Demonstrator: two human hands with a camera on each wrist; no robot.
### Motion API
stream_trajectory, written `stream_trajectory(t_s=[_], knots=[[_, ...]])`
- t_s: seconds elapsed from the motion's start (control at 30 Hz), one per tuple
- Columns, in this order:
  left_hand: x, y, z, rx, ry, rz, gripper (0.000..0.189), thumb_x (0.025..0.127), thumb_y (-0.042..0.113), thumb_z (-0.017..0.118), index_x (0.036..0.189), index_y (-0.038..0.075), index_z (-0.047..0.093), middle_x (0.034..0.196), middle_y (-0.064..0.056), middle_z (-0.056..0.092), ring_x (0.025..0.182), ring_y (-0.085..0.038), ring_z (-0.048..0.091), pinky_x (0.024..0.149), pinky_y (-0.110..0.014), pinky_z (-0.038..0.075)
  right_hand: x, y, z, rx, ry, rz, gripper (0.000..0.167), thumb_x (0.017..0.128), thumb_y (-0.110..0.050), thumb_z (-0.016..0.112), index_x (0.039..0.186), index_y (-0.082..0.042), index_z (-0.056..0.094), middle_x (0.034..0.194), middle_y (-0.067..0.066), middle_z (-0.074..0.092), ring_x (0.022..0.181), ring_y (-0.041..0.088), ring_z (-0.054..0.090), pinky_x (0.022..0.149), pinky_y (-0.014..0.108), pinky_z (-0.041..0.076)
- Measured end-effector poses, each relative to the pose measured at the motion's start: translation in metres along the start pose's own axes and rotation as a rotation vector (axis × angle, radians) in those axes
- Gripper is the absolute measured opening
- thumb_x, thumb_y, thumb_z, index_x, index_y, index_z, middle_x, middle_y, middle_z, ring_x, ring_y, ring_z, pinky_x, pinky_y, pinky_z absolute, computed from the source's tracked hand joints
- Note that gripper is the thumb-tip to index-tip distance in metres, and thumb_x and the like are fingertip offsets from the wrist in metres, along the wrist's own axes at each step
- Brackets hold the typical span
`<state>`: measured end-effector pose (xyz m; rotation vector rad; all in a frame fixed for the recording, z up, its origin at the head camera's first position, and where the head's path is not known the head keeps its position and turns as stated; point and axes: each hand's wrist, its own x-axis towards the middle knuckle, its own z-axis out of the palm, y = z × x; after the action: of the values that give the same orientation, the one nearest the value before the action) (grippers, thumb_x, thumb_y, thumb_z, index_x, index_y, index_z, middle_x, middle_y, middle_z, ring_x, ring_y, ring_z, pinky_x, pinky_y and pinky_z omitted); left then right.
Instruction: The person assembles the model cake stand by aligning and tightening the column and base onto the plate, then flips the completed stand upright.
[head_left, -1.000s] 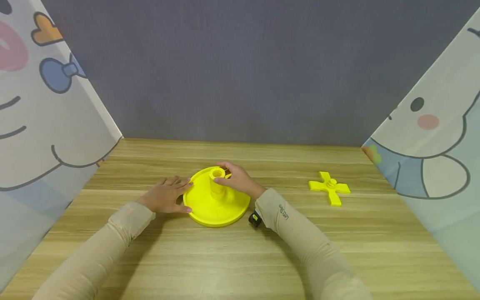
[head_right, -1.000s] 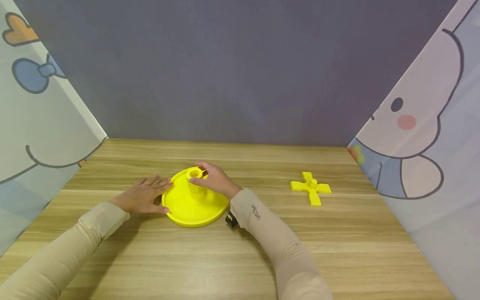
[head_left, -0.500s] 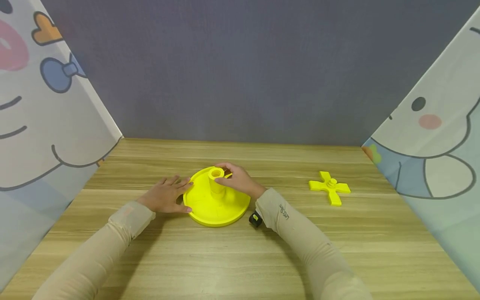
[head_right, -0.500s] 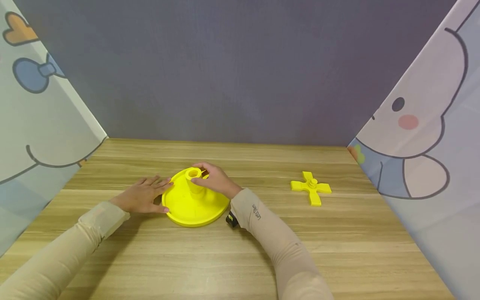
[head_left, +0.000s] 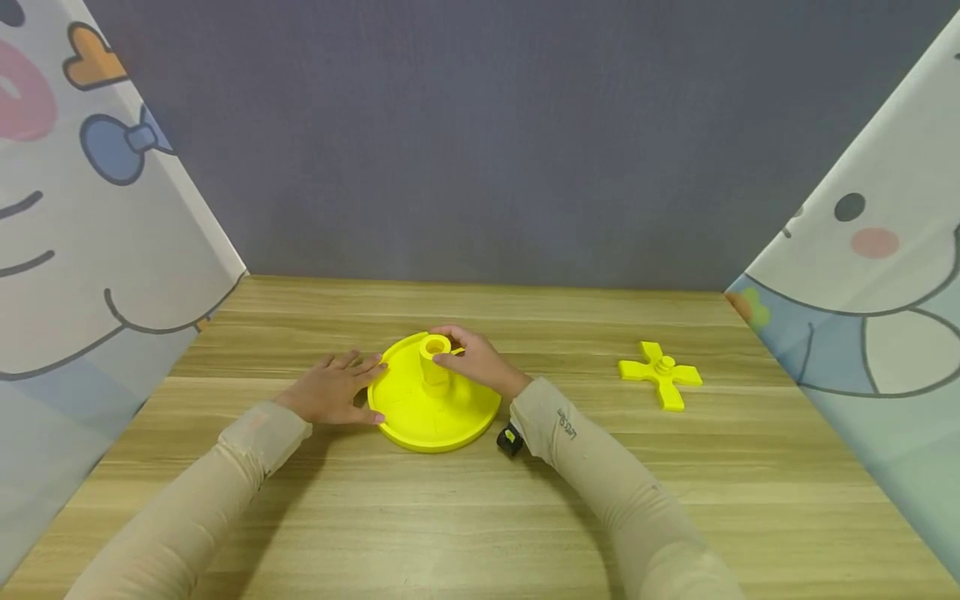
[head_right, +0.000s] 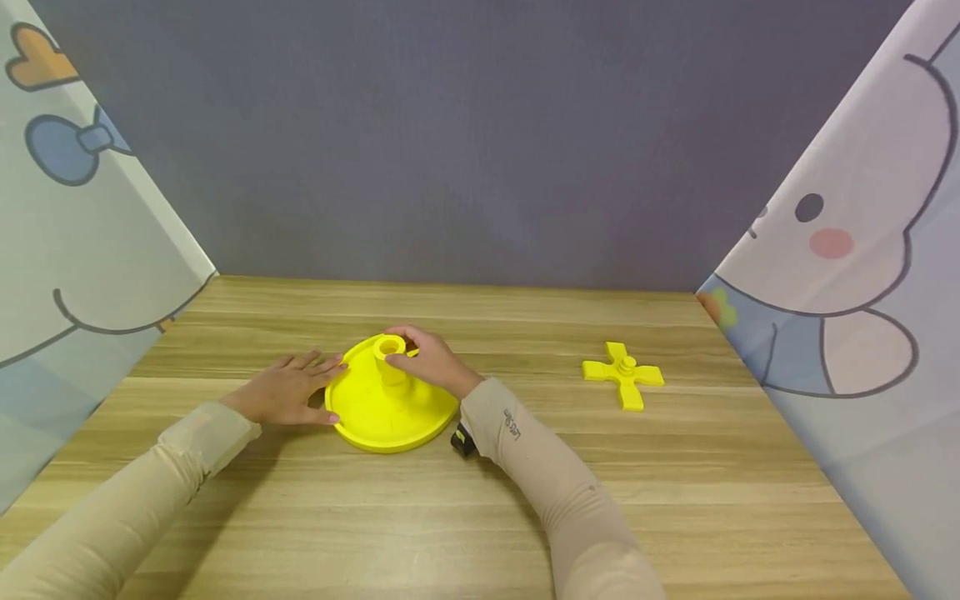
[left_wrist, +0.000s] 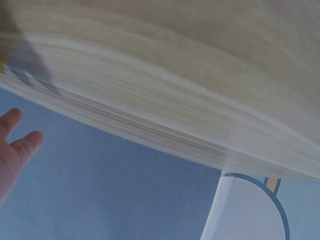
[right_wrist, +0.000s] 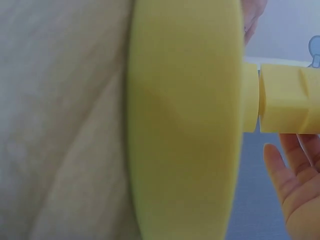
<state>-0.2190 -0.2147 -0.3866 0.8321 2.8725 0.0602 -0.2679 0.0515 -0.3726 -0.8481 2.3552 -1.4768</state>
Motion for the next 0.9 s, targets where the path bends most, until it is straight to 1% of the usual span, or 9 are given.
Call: stream_trajectory(t_s=[0.1, 0.2, 0.37, 0.47, 0.57, 0.7, 0.8, 0.9], knots=[[0.0003, 0.0002, -0.0009, -0.002, -0.002, -0.002, 0.091, 0.084, 0.069, 0.052, 0.148, 0.006, 0.036, 0.153, -0.017, 0.030, 0.136, -0.048, 0.025, 0.106, -0.067, 0.020, -0.0001, -0.0010, 0.0000, 0.018, 0.013, -0.001, 0.044, 0.093, -0.015, 0.064, 0.132, 0.000, 0.050, 0.115, 0.013, 0.058, 0.102, 0.023, 0.054, 0.087, 0.029, 0.048], [0.0001, -0.0002, -0.0016, 0.003, -0.002, 0.000, 0.091, 0.084, 0.068, 0.053, 0.148, 0.006, 0.036, 0.153, -0.017, 0.031, 0.136, -0.049, 0.025, 0.105, -0.067, 0.020, 0.0006, -0.0013, 0.0001, 0.010, 0.025, -0.008, 0.045, 0.092, -0.016, 0.065, 0.131, 0.000, 0.050, 0.114, 0.013, 0.058, 0.099, 0.023, 0.055, 0.086, 0.028, 0.048], [0.0006, -0.0007, -0.0017, 0.005, 0.002, 0.002, 0.091, 0.084, 0.069, 0.052, 0.147, 0.005, 0.037, 0.152, -0.018, 0.031, 0.136, -0.049, 0.026, 0.105, -0.067, 0.020, 0.0021, -0.0019, -0.0007, -0.053, 0.036, -0.030, 0.046, 0.091, -0.017, 0.067, 0.132, -0.002, 0.054, 0.115, 0.012, 0.059, 0.096, 0.022, 0.055, 0.083, 0.026, 0.049], [0.0008, -0.0003, -0.0018, 0.000, 0.001, 0.003, 0.091, 0.084, 0.069, 0.052, 0.147, 0.005, 0.037, 0.152, -0.017, 0.031, 0.136, -0.049, 0.026, 0.105, -0.067, 0.020, 0.0027, -0.0031, -0.0010, -0.087, 0.042, -0.022, 0.046, 0.089, -0.018, 0.069, 0.130, -0.002, 0.055, 0.110, 0.011, 0.060, 0.094, 0.021, 0.055, 0.081, 0.024, 0.049], [0.0008, 0.0002, -0.0017, -0.001, 0.000, 0.006, 0.091, 0.084, 0.069, 0.052, 0.147, 0.005, 0.037, 0.152, -0.018, 0.031, 0.135, -0.049, 0.026, 0.105, -0.067, 0.020, 0.0027, -0.0057, -0.0013, -0.102, 0.041, -0.015, 0.047, 0.088, -0.018, 0.070, 0.129, -0.001, 0.054, 0.107, 0.012, 0.059, 0.093, 0.023, 0.056, 0.081, 0.025, 0.048], [0.0004, 0.0009, -0.0016, 0.000, -0.014, -0.003, 0.092, 0.084, 0.070, 0.051, 0.148, 0.006, 0.036, 0.153, -0.017, 0.030, 0.137, -0.048, 0.025, 0.106, -0.067, 0.019, 0.0018, -0.0069, -0.0022, -0.134, 0.005, -0.025, 0.052, 0.090, -0.018, 0.069, 0.135, 0.000, 0.050, 0.114, 0.015, 0.059, 0.097, 0.028, 0.057, 0.084, 0.027, 0.049], [-0.0002, 0.0023, -0.0022, -0.007, -0.022, -0.009, 0.092, 0.084, 0.071, 0.050, 0.148, 0.006, 0.036, 0.153, -0.016, 0.030, 0.137, -0.048, 0.024, 0.107, -0.066, 0.019, 0.0012, -0.0057, -0.0030, -0.159, -0.017, -0.029, 0.050, 0.092, -0.016, 0.065, 0.137, -0.002, 0.050, 0.119, 0.015, 0.059, 0.101, 0.026, 0.057, 0.085, 0.027, 0.049], [-0.0009, 0.0035, -0.0036, -0.013, -0.021, -0.011, 0.092, 0.084, 0.070, 0.052, 0.147, 0.005, 0.037, 0.152, -0.017, 0.031, 0.136, -0.048, 0.025, 0.106, -0.066, 0.019, 0.0009, -0.0050, -0.0035, -0.154, -0.018, -0.024, 0.045, 0.092, -0.016, 0.064, 0.134, -0.002, 0.053, 0.117, 0.012, 0.061, 0.100, 0.024, 0.056, 0.085, 0.026, 0.049]])
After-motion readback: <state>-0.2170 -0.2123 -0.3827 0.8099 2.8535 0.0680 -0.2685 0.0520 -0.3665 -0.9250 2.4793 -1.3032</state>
